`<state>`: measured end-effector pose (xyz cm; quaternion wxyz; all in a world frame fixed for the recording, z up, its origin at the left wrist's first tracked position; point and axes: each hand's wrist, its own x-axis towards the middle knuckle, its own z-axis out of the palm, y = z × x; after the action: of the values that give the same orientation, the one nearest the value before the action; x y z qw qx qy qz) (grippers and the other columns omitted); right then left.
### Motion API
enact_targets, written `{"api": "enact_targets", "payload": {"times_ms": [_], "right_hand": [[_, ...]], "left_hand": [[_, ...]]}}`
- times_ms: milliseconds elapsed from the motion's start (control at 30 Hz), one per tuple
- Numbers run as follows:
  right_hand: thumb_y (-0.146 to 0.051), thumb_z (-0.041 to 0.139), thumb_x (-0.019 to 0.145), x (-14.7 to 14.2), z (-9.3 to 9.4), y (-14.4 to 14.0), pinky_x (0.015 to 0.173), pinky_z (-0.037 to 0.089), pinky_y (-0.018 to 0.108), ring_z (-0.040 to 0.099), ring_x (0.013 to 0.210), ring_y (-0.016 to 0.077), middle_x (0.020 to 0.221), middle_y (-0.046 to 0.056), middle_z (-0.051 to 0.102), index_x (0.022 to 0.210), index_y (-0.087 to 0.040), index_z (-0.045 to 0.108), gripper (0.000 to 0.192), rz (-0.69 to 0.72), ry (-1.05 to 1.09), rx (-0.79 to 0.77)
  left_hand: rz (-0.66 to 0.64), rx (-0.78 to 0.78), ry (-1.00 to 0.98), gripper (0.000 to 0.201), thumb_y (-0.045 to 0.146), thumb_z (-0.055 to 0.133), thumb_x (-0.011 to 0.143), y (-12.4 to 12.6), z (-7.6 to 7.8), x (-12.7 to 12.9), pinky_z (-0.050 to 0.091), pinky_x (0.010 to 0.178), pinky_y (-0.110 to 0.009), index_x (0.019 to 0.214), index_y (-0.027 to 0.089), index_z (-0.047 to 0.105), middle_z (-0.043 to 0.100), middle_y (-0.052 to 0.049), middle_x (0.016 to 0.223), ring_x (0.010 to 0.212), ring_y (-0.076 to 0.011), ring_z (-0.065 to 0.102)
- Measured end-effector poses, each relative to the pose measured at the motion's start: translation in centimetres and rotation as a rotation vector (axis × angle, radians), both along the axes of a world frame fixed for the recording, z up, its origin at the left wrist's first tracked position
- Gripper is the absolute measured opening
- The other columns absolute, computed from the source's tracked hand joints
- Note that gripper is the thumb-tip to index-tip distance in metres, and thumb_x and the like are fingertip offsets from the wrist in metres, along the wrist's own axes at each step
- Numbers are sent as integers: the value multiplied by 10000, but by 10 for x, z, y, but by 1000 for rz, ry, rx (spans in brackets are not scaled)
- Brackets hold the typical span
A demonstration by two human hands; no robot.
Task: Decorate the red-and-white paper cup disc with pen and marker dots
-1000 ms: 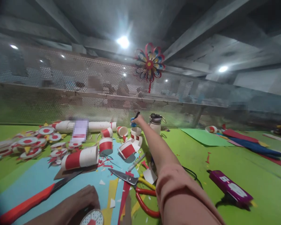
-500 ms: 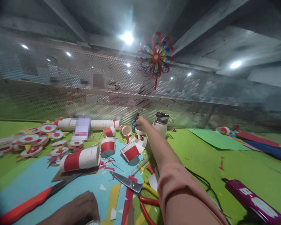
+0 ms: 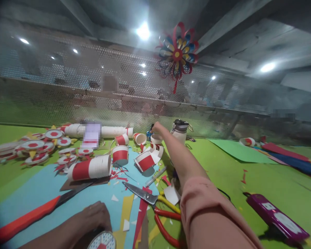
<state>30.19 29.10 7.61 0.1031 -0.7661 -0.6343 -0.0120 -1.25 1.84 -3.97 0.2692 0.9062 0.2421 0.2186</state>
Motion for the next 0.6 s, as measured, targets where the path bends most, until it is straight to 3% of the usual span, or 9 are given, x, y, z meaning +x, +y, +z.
{"api": "enact_targets", "payload": {"times_ms": [100,200,267,333,400,500,600], "right_hand": [[-370,663,992,1,14,-27,922,590,468,675,1111,268,1319,95,648,1304,-174,630,371,14,23,70],[-369,664,992,0,22,-68,924,589,471,676,1111,262,1316,102,649,1308,-172,625,374,61,34,167],[-369,659,994,0,21,-106,936,578,464,682,1103,264,1261,84,684,1237,-159,668,322,122,36,219],[-279,600,1021,2,15,-152,982,522,360,687,1088,243,1133,80,750,1118,-118,749,240,193,38,246],[-261,603,1011,8,5,-201,932,509,295,698,1030,208,1119,79,768,1102,-130,772,233,250,36,251],[-247,564,1010,17,-15,-271,828,512,301,709,909,213,1046,112,789,1065,-116,789,267,272,20,201],[-224,572,987,17,-35,-322,731,502,278,705,812,200,976,105,794,1018,-137,797,244,327,-1,52]], "left_hand": [[23,-80,39,392,490,706,809,-10,11,0,494,911,-325,1112,247,652,634,-39,1065,965,-222,582],[95,-199,219,424,296,704,755,-19,24,1,488,936,-338,1173,254,648,612,-48,1166,1025,-241,585],[70,-150,233,473,340,670,805,-22,33,2,478,962,-358,1270,256,636,603,-66,1207,1073,-264,578],[42,-107,260,447,393,642,841,-25,40,4,478,941,-359,1262,245,652,604,-71,1177,1063,-270,579],[30,-57,279,425,377,627,845,-27,46,6,472,923,-354,1248,243,657,599,-66,1161,1042,-262,577],[8,11,328,334,401,613,865,-30,49,8,466,835,-333,1133,216,684,583,-65,1083,964,-245,567],[-25,33,272,328,451,590,895,-24,43,7,464,809,-313,1072,194,690,581,-62,1054,913,-217,568]]}}
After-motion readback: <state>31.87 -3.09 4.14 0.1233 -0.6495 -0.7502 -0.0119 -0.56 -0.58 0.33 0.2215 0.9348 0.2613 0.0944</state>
